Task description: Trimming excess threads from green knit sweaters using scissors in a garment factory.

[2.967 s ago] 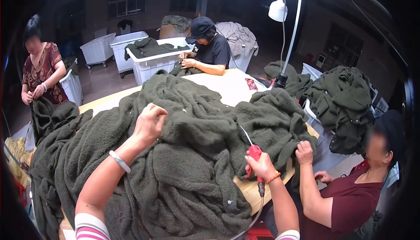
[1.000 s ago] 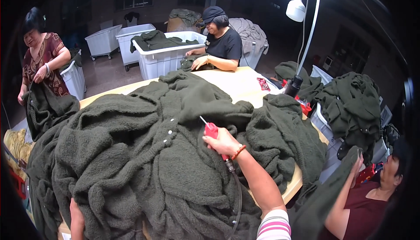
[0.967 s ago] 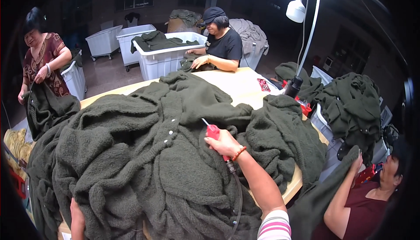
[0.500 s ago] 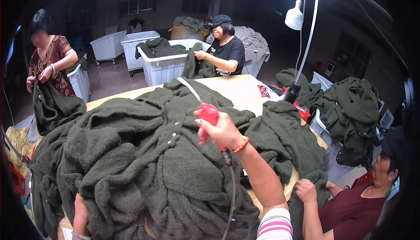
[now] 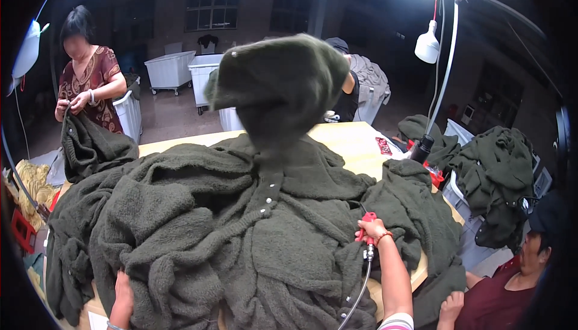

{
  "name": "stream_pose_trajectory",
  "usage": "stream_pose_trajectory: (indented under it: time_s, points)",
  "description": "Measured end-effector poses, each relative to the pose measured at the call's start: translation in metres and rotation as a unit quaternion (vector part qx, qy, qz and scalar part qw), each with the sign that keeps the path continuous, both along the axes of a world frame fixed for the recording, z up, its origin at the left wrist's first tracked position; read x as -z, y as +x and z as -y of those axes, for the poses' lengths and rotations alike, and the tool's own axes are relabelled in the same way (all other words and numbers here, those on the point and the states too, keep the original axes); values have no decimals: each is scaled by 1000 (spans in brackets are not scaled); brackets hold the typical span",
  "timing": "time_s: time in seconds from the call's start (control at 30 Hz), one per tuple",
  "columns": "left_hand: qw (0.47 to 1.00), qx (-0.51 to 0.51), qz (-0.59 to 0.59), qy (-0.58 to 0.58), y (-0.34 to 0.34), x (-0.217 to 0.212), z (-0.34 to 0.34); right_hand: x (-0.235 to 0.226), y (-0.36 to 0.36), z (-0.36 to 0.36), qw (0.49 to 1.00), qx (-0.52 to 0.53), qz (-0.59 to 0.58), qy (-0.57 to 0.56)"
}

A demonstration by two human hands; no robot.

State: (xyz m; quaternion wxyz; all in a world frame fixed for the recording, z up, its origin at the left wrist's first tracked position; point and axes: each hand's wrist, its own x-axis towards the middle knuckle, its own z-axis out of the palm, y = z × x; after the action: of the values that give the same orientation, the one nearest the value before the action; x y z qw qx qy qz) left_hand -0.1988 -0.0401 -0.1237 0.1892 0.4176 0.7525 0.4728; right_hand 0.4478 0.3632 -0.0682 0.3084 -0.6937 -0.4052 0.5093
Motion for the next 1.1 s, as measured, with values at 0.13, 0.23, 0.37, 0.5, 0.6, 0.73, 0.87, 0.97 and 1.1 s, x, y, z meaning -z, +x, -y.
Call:
stream_pose_trajectory:
  time_s: [0.13,0.23,0.37,0.5,0.6,0.73,0.87,0.97,1.1]
  points:
    - [992,30,-121,-32,-2,12,-14,-7,21,-6,999,3,36,-15]
    - [975,29,-207,-70,-3,14,-6,-34,-30,-21,987,-94,118,61]
    - [999,31,11,4,21,-11,-18,-11,-45,-57,970,-78,192,124]
    - [995,21,93,29,16,-13,-38,33,0,-94,965,-3,245,97]
    - [989,34,129,62,37,-53,-61,24,-4,-92,959,-28,212,187]
    - [984,9,159,86,72,-88,-42,-75,-122,-51,939,-146,56,305]
    - [967,58,213,124,101,-96,-49,-155,-162,20,901,-239,-78,354]
    - [949,86,267,145,87,-73,-52,-183,-170,63,869,-316,-154,348]
    - [944,56,295,137,45,-35,-50,-190,-224,105,811,-417,-249,327]
